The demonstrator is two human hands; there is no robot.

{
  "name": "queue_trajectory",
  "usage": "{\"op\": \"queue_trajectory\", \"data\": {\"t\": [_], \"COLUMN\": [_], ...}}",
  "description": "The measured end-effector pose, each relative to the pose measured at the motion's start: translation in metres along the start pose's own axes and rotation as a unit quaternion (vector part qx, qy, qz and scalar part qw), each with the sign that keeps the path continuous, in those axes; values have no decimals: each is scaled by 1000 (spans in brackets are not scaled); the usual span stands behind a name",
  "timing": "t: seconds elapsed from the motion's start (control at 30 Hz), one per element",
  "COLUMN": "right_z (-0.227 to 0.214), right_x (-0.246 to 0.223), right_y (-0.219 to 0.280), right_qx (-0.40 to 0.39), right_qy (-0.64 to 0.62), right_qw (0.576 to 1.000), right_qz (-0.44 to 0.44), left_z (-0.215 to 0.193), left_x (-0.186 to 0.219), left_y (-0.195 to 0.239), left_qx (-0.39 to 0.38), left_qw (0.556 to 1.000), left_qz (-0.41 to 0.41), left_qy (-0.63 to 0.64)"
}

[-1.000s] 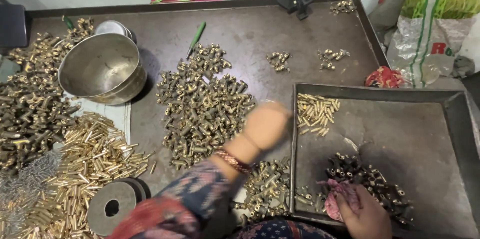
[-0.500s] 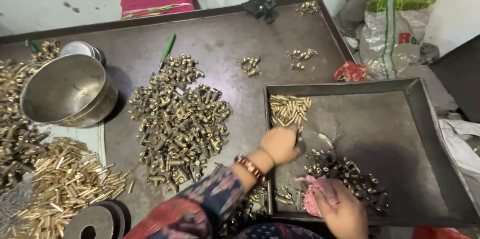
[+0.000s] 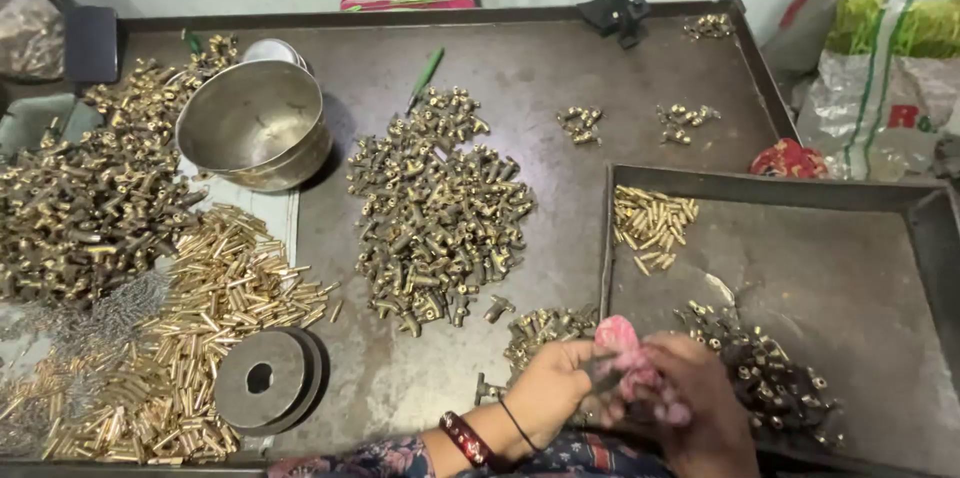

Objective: Sorting and inspecting small brass metal fittings on a workshop table.

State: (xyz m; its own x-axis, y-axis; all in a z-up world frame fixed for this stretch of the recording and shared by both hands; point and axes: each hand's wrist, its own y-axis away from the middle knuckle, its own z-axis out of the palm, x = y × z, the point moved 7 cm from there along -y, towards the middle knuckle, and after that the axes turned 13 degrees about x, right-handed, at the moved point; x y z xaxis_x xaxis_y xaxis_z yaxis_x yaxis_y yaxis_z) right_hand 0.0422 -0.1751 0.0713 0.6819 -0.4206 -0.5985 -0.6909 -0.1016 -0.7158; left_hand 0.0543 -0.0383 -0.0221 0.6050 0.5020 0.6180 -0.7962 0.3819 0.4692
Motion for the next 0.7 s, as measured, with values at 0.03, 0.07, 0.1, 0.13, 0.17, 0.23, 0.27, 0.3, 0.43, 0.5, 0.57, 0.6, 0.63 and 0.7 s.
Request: {"op": "queue_trajectory", "data": {"t": [0.03, 0.07, 0.1, 0.13, 0.17, 0.23, 0.27, 0.3, 0.43, 0.5, 0.57, 0.6, 0.63, 0.7], "right_z": [0, 7, 10, 6, 4, 3, 2, 3, -47, -71, -67, -68, -67, -69], "right_x": [6, 19, 32, 34, 50, 71, 84, 96, 140, 183, 148, 125, 129, 139], "right_y": [9, 20, 35, 48, 62, 85, 97, 110, 120, 137, 107, 91, 95, 110], "right_qx": [-1, -51, -102, -104, -101, -95, -53, -9, 92, 78, 49, 15, 17, -2], "right_qy": [0, 11, 25, 27, 2, -22, -89, -155, -60, -64, 66, 194, 195, 278], "right_qw": [1000, 997, 989, 988, 971, 942, 911, 867, 821, 883, 916, 928, 928, 895], "right_qz": [1, 53, 108, 110, 216, 320, 400, 474, 560, 459, 392, 318, 317, 350], "left_z": [-8, -15, -19, -18, -19, -19, -19, -19, -17, -33, -75, -94, -98, -120], "left_x": [-7, -12, -21, -23, -20, -20, -19, -18, 60, 119, 128, 127, 124, 101], "left_y": [-4, -8, -11, -7, -6, -4, -3, -4, 13, 27, 7, -1, -3, -16], "left_qx": [0, -9, -19, -20, -22, -24, -22, -21, 30, 189, 213, 231, 229, 210], "left_qw": [1000, 1000, 999, 999, 998, 996, 994, 990, 938, 782, 679, 559, 558, 537], "left_qz": [0, 14, 26, 22, 25, 27, 52, 77, 248, 402, 415, 415, 418, 267], "left_qy": [1, -11, -20, -17, -49, -79, -98, -116, -242, -437, -566, -680, -679, -772]}}
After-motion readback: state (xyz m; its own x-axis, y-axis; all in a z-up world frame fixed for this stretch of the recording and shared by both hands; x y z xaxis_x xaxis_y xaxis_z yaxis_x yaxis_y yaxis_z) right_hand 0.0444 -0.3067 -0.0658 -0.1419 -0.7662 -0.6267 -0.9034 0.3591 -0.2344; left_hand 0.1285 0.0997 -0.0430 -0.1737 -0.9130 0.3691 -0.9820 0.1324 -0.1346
